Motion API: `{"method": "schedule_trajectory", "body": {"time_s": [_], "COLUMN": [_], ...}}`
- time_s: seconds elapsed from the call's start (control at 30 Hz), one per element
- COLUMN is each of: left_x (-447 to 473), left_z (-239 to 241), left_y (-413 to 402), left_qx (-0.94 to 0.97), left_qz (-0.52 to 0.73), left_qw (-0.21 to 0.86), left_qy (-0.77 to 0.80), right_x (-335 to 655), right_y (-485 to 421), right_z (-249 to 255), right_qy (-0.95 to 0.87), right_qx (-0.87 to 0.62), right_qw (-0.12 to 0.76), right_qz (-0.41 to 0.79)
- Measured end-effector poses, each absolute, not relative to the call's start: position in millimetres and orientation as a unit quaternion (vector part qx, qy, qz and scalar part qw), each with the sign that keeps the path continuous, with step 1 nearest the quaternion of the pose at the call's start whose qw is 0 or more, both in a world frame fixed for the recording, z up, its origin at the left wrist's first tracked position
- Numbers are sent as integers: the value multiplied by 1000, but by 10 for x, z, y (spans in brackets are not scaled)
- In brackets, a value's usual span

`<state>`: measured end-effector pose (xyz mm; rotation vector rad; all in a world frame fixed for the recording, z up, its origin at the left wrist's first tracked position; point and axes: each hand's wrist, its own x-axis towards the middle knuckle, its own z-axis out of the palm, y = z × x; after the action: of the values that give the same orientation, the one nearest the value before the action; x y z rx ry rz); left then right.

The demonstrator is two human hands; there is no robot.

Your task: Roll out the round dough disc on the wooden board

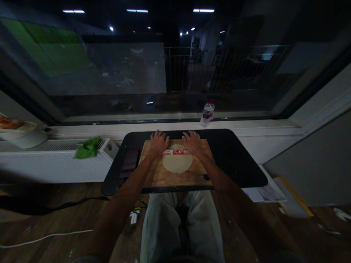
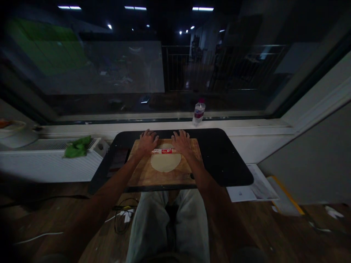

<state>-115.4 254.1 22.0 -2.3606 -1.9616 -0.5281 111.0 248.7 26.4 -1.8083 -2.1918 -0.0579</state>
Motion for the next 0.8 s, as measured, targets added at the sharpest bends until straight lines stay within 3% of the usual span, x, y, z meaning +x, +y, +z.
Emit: {"method": "schedule_trajectory", "body": {"time_s": [0.37,0.8], "left_x": [-1125,-1045], "left_z": [155,160], "left_y": [2159,1481], "left_qx": [-767,-768], "left_qz": [-103,-125], "left_qw": [-8,34], "left_qy": [-633,-628], "right_x": [1108,1044], "right_y": [2193,1545], "right_z": [117,130], "right_qy": [-768,-758], "right_qx": [-636,-639], "right_qw": [77,132], "right_qz": [32,-19]}}
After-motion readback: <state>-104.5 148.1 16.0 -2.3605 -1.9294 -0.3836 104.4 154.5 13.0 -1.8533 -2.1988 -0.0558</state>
